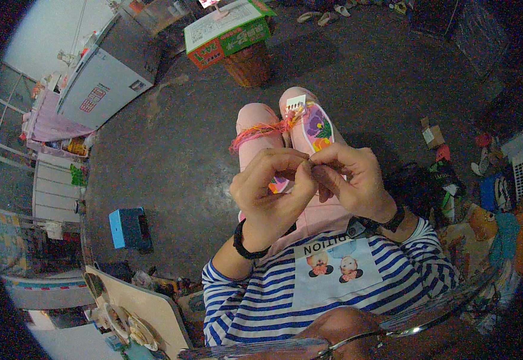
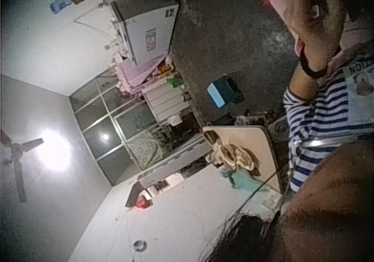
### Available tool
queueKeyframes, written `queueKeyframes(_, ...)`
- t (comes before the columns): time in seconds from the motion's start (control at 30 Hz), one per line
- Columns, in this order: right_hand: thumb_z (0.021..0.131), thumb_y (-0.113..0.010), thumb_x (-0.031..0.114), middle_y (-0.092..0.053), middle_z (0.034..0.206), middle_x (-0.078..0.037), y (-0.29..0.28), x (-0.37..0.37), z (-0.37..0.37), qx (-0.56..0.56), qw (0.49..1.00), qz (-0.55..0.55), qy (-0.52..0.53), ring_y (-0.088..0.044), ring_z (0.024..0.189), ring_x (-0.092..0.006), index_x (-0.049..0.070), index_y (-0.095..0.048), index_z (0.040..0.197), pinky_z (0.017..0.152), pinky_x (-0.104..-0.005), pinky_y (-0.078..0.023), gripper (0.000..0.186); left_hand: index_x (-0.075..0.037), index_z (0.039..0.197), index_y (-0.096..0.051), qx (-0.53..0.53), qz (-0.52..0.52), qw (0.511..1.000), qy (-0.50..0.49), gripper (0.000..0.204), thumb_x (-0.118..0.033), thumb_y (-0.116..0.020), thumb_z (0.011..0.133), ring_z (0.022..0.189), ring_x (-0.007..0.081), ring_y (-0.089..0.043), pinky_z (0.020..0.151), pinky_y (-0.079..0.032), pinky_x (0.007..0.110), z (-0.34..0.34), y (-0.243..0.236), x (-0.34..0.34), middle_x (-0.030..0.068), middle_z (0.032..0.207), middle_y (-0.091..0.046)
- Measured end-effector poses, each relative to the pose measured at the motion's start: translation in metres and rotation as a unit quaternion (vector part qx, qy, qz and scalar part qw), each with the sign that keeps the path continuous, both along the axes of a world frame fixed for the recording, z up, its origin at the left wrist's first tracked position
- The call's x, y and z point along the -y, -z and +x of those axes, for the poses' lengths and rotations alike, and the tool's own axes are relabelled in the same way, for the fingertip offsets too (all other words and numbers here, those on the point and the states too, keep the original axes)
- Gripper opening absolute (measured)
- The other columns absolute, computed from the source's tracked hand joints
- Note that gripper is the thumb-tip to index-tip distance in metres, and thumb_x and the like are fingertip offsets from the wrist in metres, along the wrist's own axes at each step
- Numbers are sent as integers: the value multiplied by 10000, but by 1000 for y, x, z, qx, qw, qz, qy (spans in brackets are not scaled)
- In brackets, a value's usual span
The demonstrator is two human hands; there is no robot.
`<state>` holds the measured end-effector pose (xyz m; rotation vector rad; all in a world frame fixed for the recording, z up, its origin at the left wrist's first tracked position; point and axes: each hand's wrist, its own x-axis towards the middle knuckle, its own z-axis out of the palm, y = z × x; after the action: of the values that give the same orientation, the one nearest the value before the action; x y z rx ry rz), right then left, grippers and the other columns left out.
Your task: The person sits on the floor and embroiders a floral pattern onto the insole of a pink slipper using a needle and thread. They pull the thread through the fabric, adjust the slipper, and continue stitching the design.
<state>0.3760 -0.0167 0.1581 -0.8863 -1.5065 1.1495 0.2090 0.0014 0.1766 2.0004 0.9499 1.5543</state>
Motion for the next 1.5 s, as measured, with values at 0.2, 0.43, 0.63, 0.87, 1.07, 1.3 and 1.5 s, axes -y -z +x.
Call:
queueKeyframes(0.2,934,-579,64,-647,729,-66,4,-3,-3,7,998,66,22,-617,574,-86,-24,-613,1003,504,-224,-495,117,11,807,-648,1,0,1000,-1,85,-10,-718,763,661,126,-664,592,-529,230,0,1,-1,81,790,-689)
queueKeyframes(0.43,856,-546,-76,-668,804,-97,-1,0,0,3,1000,7,9,-647,622,-117,-16,-631,1069,563,-252,-521,237,15,808,-646,0,-20,1000,6,74,-7,-712,784,664,127,-664,592,-527,230,0,0,-1,84,790,-686)
queueKeyframes(0.63,859,-561,-53,-670,776,-92,0,-3,2,23,999,42,22,-654,626,-126,-8,-638,1061,573,-267,-522,221,27,838,-640,9,-38,999,30,60,24,-688,803,685,132,-668,607,-532,236,0,-1,0,98,815,-684)
queueKeyframes(0.87,851,-601,-17,-675,756,-90,-2,-3,3,39,998,39,40,-672,643,-151,14,-655,1022,610,-280,-530,181,27,834,-642,31,-22,999,34,70,14,-699,795,706,140,-669,626,-538,243,4,2,-3,109,830,-687)
queueKeyframes(1.07,846,-611,-9,-679,757,-82,-3,-4,4,45,997,47,46,-679,662,-156,21,-656,1014,620,-284,-532,177,24,818,-643,12,-2,1000,21,78,13,-708,776,699,130,-660,621,-529,233,4,2,-4,105,834,-689)
queueKeyframes(1.3,838,-625,5,-691,822,-98,1,-4,4,60,995,57,57,-697,741,-184,27,-663,1013,703,-301,-540,180,22,809,-642,23,0,999,24,82,22,-710,763,698,125,-654,607,-519,226,5,3,-6,102,832,-690)
queueKeyframes(1.5,914,-553,-22,-664,756,-78,3,-7,2,26,992,112,43,-643,590,-100,-39,-622,996,520,-229,-521,108,20,799,-638,23,1,1000,19,86,21,-714,758,695,127,-654,605,-518,226,6,4,-7,100,829,-690)
